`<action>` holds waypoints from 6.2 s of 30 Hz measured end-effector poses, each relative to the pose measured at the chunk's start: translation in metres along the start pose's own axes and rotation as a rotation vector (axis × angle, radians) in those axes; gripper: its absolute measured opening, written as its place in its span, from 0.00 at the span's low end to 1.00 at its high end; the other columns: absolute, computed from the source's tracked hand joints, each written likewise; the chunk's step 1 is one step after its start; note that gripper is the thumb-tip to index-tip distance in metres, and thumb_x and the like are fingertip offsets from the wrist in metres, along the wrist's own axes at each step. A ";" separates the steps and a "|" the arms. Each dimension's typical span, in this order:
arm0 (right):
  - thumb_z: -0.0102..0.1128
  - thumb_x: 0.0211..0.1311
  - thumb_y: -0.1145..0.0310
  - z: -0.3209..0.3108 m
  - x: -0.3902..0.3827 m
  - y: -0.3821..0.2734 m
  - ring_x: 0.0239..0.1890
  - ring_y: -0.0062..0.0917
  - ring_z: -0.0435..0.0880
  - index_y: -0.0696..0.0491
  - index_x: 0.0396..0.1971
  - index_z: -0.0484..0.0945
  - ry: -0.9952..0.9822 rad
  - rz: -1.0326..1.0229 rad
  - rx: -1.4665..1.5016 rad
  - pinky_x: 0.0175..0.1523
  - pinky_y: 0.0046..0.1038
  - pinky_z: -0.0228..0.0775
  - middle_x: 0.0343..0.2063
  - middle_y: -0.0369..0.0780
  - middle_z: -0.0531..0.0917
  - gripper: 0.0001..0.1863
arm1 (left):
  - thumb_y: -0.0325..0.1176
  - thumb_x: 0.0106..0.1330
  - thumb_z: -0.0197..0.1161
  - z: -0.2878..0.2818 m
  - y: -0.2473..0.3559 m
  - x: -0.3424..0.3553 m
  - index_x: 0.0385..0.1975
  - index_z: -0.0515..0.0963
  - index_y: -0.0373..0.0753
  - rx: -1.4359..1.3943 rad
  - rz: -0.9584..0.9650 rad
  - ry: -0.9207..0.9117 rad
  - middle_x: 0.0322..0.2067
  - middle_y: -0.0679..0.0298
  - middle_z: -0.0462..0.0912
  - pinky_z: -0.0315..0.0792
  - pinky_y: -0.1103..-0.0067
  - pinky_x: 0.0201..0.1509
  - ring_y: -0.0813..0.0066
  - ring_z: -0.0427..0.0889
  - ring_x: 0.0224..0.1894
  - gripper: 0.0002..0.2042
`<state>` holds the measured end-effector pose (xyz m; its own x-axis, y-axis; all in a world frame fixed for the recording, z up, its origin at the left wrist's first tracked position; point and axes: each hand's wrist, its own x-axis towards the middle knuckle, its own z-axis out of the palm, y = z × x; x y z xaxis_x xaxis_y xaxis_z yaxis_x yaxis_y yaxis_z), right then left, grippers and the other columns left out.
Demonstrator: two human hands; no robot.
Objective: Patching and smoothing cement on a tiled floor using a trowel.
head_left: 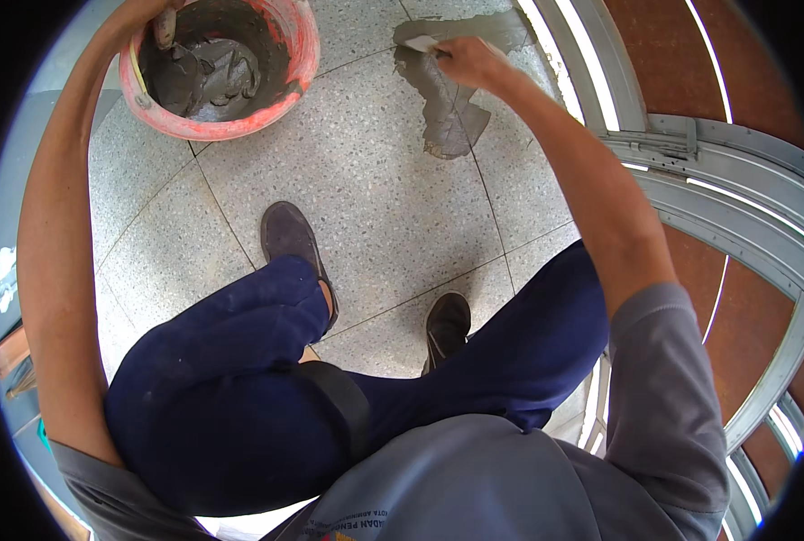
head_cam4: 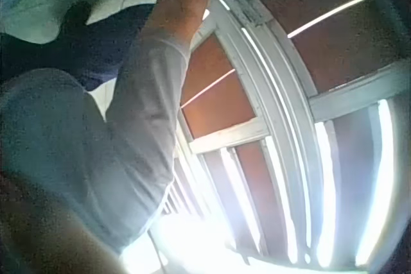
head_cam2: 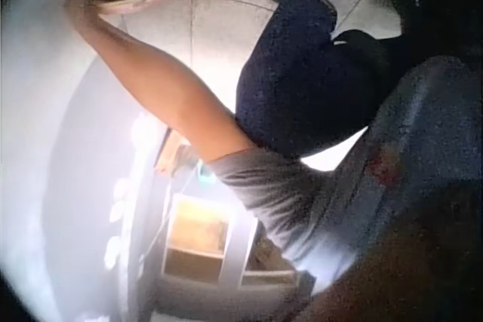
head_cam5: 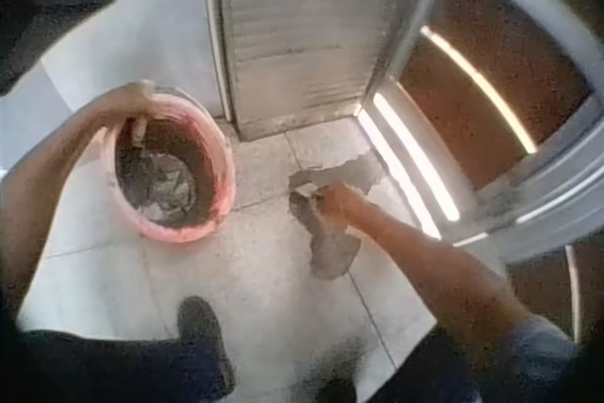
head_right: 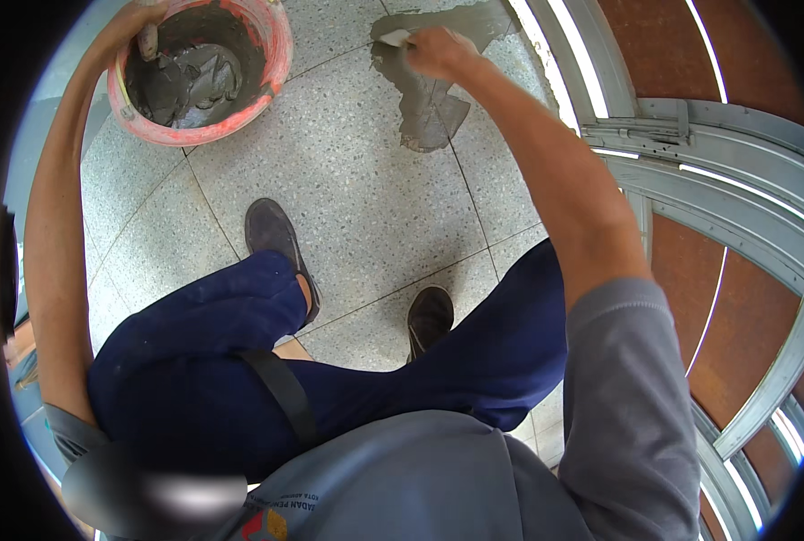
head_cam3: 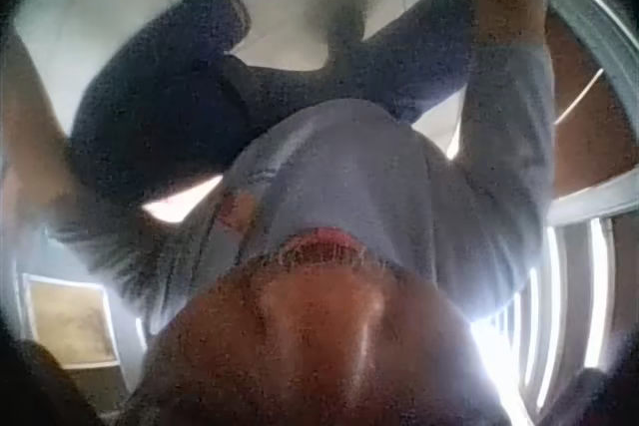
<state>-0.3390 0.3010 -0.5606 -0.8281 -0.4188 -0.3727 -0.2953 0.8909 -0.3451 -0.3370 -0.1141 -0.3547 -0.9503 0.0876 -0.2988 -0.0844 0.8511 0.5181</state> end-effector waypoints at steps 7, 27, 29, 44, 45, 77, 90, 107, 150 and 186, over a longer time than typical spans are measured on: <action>0.45 0.69 0.60 0.017 -0.022 0.022 0.49 0.43 0.86 0.53 0.47 0.83 -0.207 -0.244 -0.336 0.54 0.40 0.78 0.47 0.48 0.86 0.19 | 0.39 0.65 0.60 0.020 0.037 -0.028 0.46 0.80 0.40 -0.059 0.107 0.019 0.15 0.61 0.81 0.72 0.77 0.15 0.75 0.79 0.12 0.14; 0.48 0.67 0.66 0.127 -0.116 0.051 0.37 0.51 0.87 0.54 0.68 0.62 0.019 0.087 -0.031 0.46 0.48 0.79 0.37 0.59 0.83 0.29 | 0.51 0.62 0.66 0.010 -0.104 -0.029 0.42 0.82 0.31 -0.229 -0.390 0.269 0.40 0.57 0.84 0.74 0.72 0.49 0.68 0.81 0.42 0.25; 0.48 0.66 0.67 0.142 -0.152 0.047 0.36 0.51 0.87 0.56 0.67 0.63 -0.007 0.084 -0.083 0.44 0.49 0.79 0.36 0.55 0.84 0.29 | 0.50 0.62 0.66 0.013 -0.108 -0.032 0.41 0.82 0.30 -0.273 -0.422 0.249 0.39 0.57 0.84 0.74 0.72 0.47 0.68 0.82 0.40 0.24; 0.49 0.65 0.62 0.010 0.025 0.026 0.52 0.46 0.83 0.50 0.44 0.85 -0.004 0.069 0.064 0.58 0.42 0.75 0.48 0.49 0.85 0.17 | 0.48 0.62 0.67 0.024 -0.117 -0.055 0.40 0.83 0.31 -0.304 -0.325 0.367 0.36 0.59 0.85 0.75 0.74 0.44 0.72 0.82 0.37 0.22; 0.49 0.65 0.62 0.022 0.023 0.032 0.52 0.46 0.83 0.50 0.44 0.85 -0.013 0.074 0.060 0.58 0.42 0.75 0.48 0.49 0.85 0.17 | 0.48 0.62 0.67 0.023 -0.116 -0.055 0.40 0.82 0.31 -0.326 -0.313 0.351 0.36 0.59 0.85 0.75 0.74 0.44 0.72 0.82 0.38 0.22; 0.54 0.64 0.64 0.150 -0.213 0.051 0.23 0.49 0.84 0.52 0.66 0.66 0.239 0.202 -0.071 0.29 0.48 0.77 0.24 0.54 0.83 0.30 | 0.50 0.61 0.67 0.020 -0.140 -0.053 0.40 0.82 0.34 -0.418 -0.338 0.310 0.39 0.63 0.83 0.72 0.75 0.49 0.73 0.80 0.42 0.22; 0.46 0.66 0.60 0.019 -0.015 0.066 0.36 0.42 0.88 0.50 0.47 0.83 0.081 -0.009 -0.010 0.44 0.43 0.80 0.32 0.52 0.86 0.19 | 0.51 0.62 0.66 0.019 -0.132 -0.050 0.40 0.82 0.34 -0.342 -0.309 0.290 0.41 0.61 0.83 0.72 0.74 0.51 0.71 0.80 0.44 0.22; 0.53 0.73 0.65 0.081 -0.152 0.124 0.27 0.33 0.79 0.40 0.70 0.64 0.140 -0.451 -0.118 0.37 0.36 0.78 0.28 0.42 0.76 0.26 | 0.53 0.64 0.64 0.024 -0.119 -0.068 0.43 0.81 0.35 -0.328 -0.335 0.299 0.42 0.63 0.82 0.71 0.76 0.53 0.74 0.80 0.45 0.23; 0.53 0.66 0.65 0.140 -0.244 0.017 0.26 0.53 0.84 0.55 0.66 0.64 0.209 0.243 0.101 0.31 0.51 0.78 0.29 0.57 0.82 0.29 | 0.56 0.64 0.64 0.000 -0.141 -0.058 0.42 0.82 0.37 -0.233 -0.330 0.235 0.42 0.64 0.82 0.68 0.78 0.53 0.74 0.78 0.46 0.24; 0.51 0.68 0.61 0.058 -0.223 0.065 0.34 0.47 0.87 0.44 0.55 0.80 -0.096 0.062 0.054 0.43 0.44 0.79 0.30 0.53 0.86 0.19 | 0.52 0.64 0.63 0.015 -0.128 -0.062 0.42 0.81 0.36 -0.278 -0.324 0.271 0.41 0.63 0.82 0.71 0.76 0.51 0.73 0.79 0.43 0.22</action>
<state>-0.1463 0.4419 -0.5498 -0.7937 -0.3801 -0.4749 -0.2162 0.9060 -0.3638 -0.2629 -0.2210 -0.4146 -0.9028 -0.3269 -0.2794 -0.4290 0.6392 0.6382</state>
